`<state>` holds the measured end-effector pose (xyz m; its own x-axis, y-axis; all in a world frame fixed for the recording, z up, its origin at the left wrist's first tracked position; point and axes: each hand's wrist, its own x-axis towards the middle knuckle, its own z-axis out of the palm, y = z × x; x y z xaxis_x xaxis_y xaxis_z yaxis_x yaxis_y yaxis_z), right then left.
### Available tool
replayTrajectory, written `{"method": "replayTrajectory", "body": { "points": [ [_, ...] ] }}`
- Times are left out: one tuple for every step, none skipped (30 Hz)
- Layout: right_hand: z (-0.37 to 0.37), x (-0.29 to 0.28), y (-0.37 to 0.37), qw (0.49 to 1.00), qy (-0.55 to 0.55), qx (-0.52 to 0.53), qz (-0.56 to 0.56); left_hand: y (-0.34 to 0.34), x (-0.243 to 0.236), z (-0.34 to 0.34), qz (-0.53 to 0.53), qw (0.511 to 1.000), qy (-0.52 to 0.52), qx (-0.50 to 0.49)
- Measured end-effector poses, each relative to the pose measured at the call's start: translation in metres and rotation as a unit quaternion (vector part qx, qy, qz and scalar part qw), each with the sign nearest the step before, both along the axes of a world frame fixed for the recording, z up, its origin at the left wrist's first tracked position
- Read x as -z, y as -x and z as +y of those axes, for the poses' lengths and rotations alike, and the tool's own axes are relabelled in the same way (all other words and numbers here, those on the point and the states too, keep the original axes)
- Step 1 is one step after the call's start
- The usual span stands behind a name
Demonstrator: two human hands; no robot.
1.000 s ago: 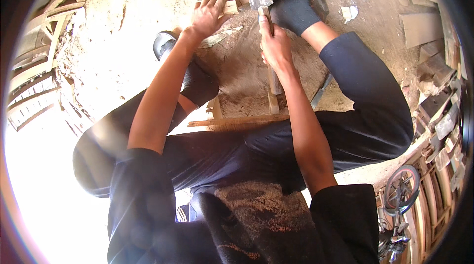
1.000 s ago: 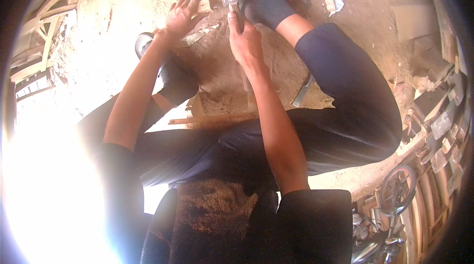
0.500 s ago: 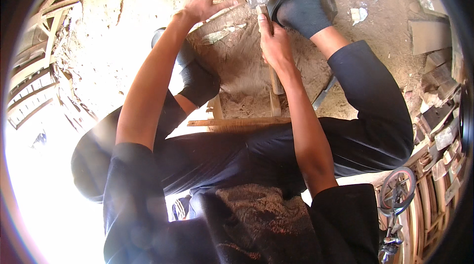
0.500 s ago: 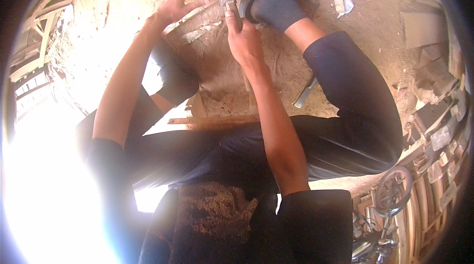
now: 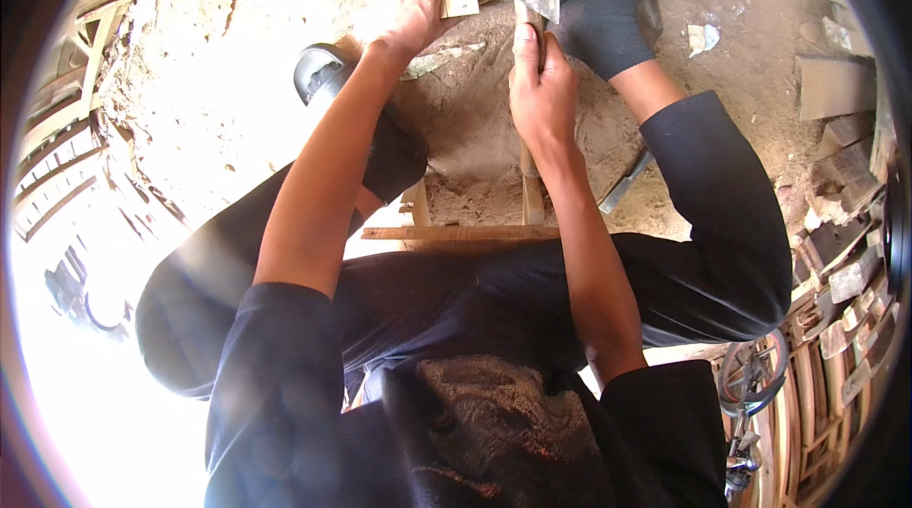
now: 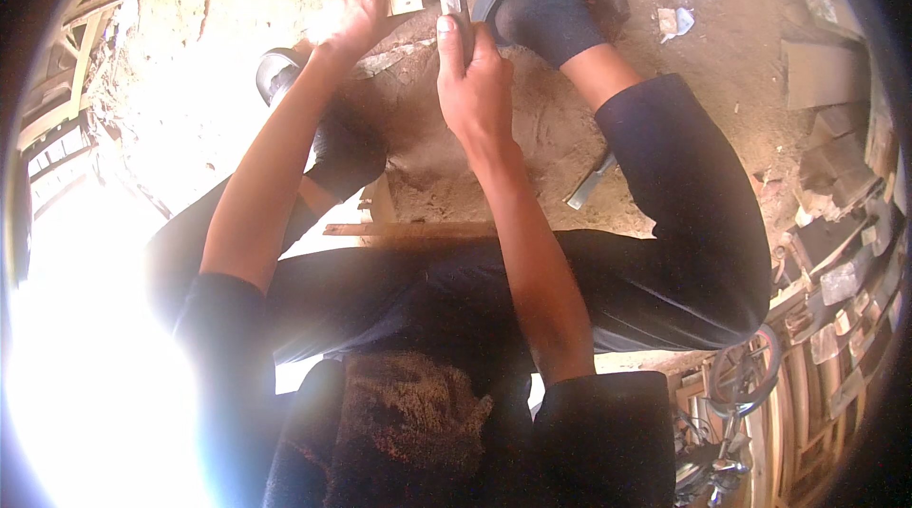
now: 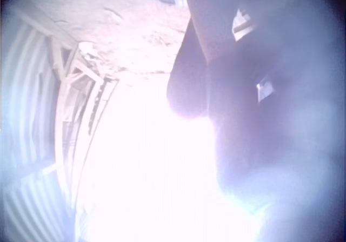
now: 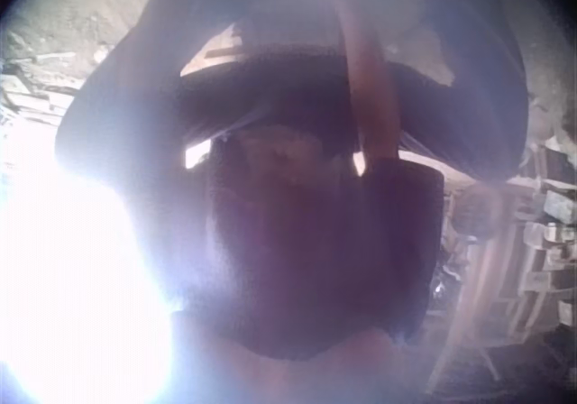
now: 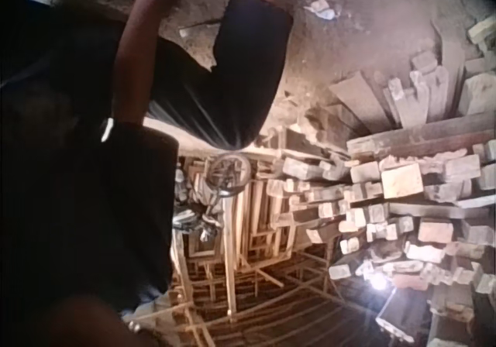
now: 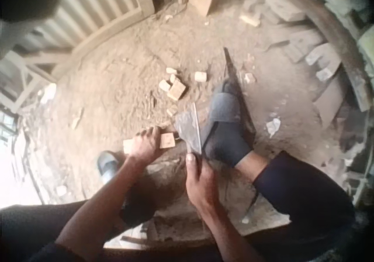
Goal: The person sits on the ground and uses a hand axe to split small pieces of wood into smaller blocks. They then use a hand saw to cut the wood pieces further. The cut pieces are placed on the ground nearby.
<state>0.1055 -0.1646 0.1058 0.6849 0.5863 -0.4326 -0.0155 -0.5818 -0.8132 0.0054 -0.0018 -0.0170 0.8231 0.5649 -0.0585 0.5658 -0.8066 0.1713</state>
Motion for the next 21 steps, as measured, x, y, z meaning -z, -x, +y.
{"method": "replayTrajectory", "body": {
  "points": [
    [-0.001, 0.001, 0.001, 1.000, -0.014, 0.008, -0.010, 0.002, 0.002, 0.000, -0.006, 1.000, 0.002, 0.005],
    [-0.005, 0.018, 0.005, 1.000, 0.009, -0.007, -0.025, 0.006, 0.004, 0.001, -0.012, 1.000, 0.004, 0.009],
    [-0.007, 0.029, 0.005, 0.997, 0.053, -0.040, -0.043, 0.007, 0.004, 0.003, -0.019, 1.000, 0.003, 0.014],
    [-0.011, 0.040, 0.004, 0.993, 0.094, -0.056, -0.043, 0.005, 0.003, 0.001, -0.025, 1.000, -0.008, 0.013],
    [-0.016, 0.050, 0.003, 0.987, 0.134, -0.071, -0.043, 0.001, 0.002, 0.002, 0.016, 1.000, 0.014, 0.013],
    [-0.016, 0.049, 0.004, 0.992, 0.114, -0.044, -0.037, 0.000, -0.004, 0.000, 0.063, 0.997, 0.036, 0.009],
    [-0.017, 0.047, 0.005, 0.995, 0.094, -0.017, -0.032, -0.003, -0.009, 0.001, 0.109, 0.992, 0.058, 0.005],
    [-0.018, 0.045, 0.005, 0.997, 0.074, 0.010, -0.026, -0.004, -0.014, 0.004, 0.105, 0.992, 0.060, 0.017],
    [-0.017, 0.045, 0.005, 0.998, 0.061, 0.016, -0.010, -0.002, -0.010, 0.004, 0.102, 0.994, 0.049, 0.012],
    [-0.015, 0.043, 0.004, 0.999, 0.049, 0.023, 0.006, 0.001, -0.007, 0.005, 0.098, 0.994, 0.038, 0.008],
    [-0.015, 0.040, 0.004, 0.999, 0.041, 0.018, 0.007, 0.003, -0.003, 0.005, 0.094, 0.995, 0.027, 0.003],
    [-0.011, 0.033, 0.002, 0.999, 0.034, 0.015, 0.007, 0.003, -0.004, 0.007, 0.099, 0.994, 0.036, 0.001],
    [-0.008, 0.025, 0.002, 0.999, 0.051, -0.005, -0.010, 0.004, -0.002, 0.007, 0.073, 0.997, 0.036, -0.002],
    [-0.005, 0.015, 0.003, 0.997, 0.068, -0.025, -0.027, 0.006, 0.000, 0.006, 0.048, 0.998, 0.035, -0.006],
    [-0.004, 0.009, 0.005, 0.994, 0.087, -0.043, -0.046, 0.004, -0.005, 0.004, 0.020, 0.999, 0.037, -0.008],
    [-0.006, 0.007, 0.008, 0.993, 0.083, -0.053, -0.062, 0.001, -0.010, 0.005, 0.055, 0.997, 0.058, -0.006],
    [-0.008, 0.005, 0.010, 0.992, 0.079, -0.063, -0.078, -0.001, -0.015, 0.007, 0.090, 0.993, 0.078, -0.004],
    [-0.011, 0.003, 0.012, 0.990, 0.077, -0.072, -0.096, -0.005, -0.021, 0.005, 0.123, 0.987, 0.100, 0.000],
    [-0.012, 0.000, 0.015, 0.989, 0.082, -0.081, -0.090, -0.005, -0.020, 0.003, 0.129, 0.987, 0.097, 0.003],
    [-0.011, -0.004, 0.019, 0.988, 0.088, -0.090, -0.084, -0.002, -0.019, 0.003, 0.135, 0.986, 0.093, 0.007],
    [-0.008, -0.007, 0.021, 0.988, 0.090, -0.101, -0.079, 0.003, -0.018, 0.006, 0.140, 0.986, 0.087, 0.008]
  ]
}}
